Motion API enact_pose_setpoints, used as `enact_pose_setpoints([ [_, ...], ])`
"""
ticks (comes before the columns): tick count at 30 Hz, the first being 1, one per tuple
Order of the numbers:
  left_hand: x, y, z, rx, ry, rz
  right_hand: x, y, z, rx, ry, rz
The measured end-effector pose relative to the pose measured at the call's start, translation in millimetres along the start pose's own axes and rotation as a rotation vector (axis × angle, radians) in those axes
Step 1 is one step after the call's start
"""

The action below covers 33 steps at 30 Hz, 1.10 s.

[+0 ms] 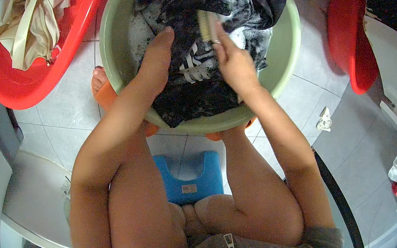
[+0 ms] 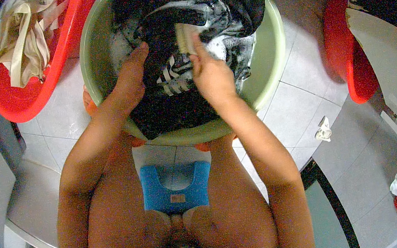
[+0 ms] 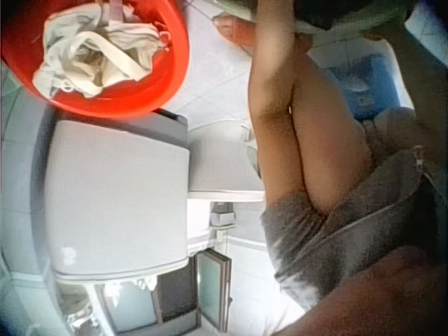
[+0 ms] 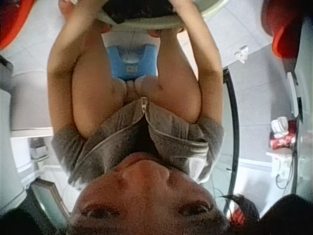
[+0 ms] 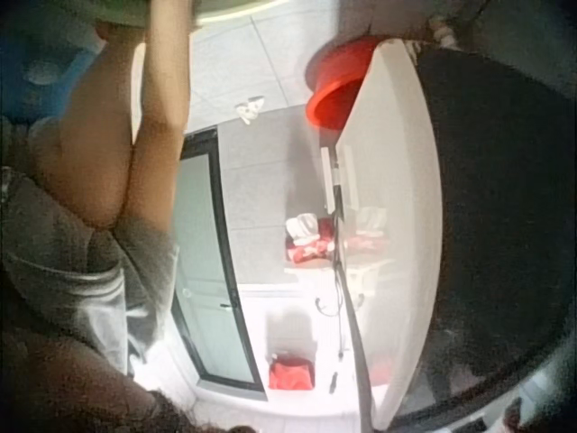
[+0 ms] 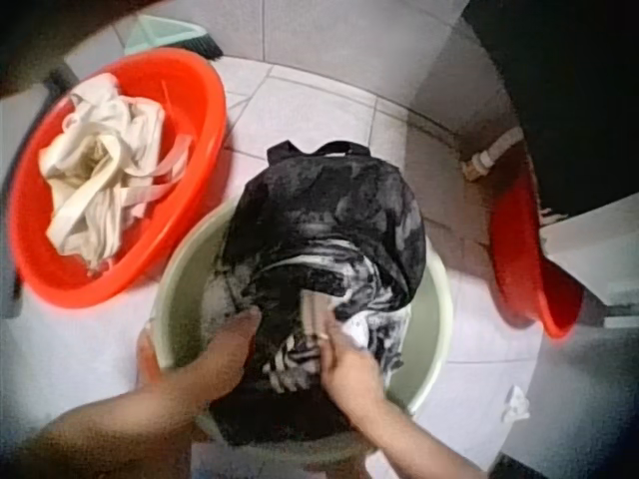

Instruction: The person sits on a small blue stool and hand-washes a black garment in a light green basin filled with soapy water. Using a wooden-handled brush, they scrub the fabric repeatedly, focusing on different sections of the garment. A red basin containing other clothes is visible to the left.

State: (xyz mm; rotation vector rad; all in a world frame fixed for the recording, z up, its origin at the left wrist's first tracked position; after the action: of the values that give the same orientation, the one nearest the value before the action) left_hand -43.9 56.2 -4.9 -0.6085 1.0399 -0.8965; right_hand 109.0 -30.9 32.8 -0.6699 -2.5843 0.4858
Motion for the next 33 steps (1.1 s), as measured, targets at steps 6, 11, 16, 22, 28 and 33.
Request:
enact_pose_setpoints([
  [6,-22.9,-41.5,11.0,0.094,1.065,0.784,-42.3,-38.6,-23.3,0.073,0.141,0.142],
  [11,-30.3,-32.4,-5.3,0.063,0.804,0.217,-57.2,-57.4,-53.6,0.166,0.377,0.269],
  [16,-31.6,12.8,-8.1,0.048,-0.382,-0.24,-33.3,-45.7,-69.1,0.037,0.489,0.163],
  [22,-42.1,9.8,30.3,0.101,-0.092,-0.322,-8.2,-27.3,-74.9,-0.004,0.525,0.102],
  [28,-28.8,-8.4,32.3,-0.018,0.179,-0.015,18.7,-18.2,-25.7,-0.159,0.308,-0.359],
  [33,-1.2,-21.0,20.2,0.125,-0.032,-0.147,7.5,14.7,-5.6,0.028,0.08,-0.017],
])
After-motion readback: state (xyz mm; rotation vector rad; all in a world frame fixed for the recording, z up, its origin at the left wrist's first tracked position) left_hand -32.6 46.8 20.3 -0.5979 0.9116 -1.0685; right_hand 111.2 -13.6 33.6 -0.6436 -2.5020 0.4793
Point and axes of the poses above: each hand's wrist, its own y-axis towards the middle knuckle, its own z-axis out of the palm, x = y × z, the point moved 2 cm from there along y, towards the middle knuckle, and after that the axes turned 12 degrees about -y, right-handed, at the moved point
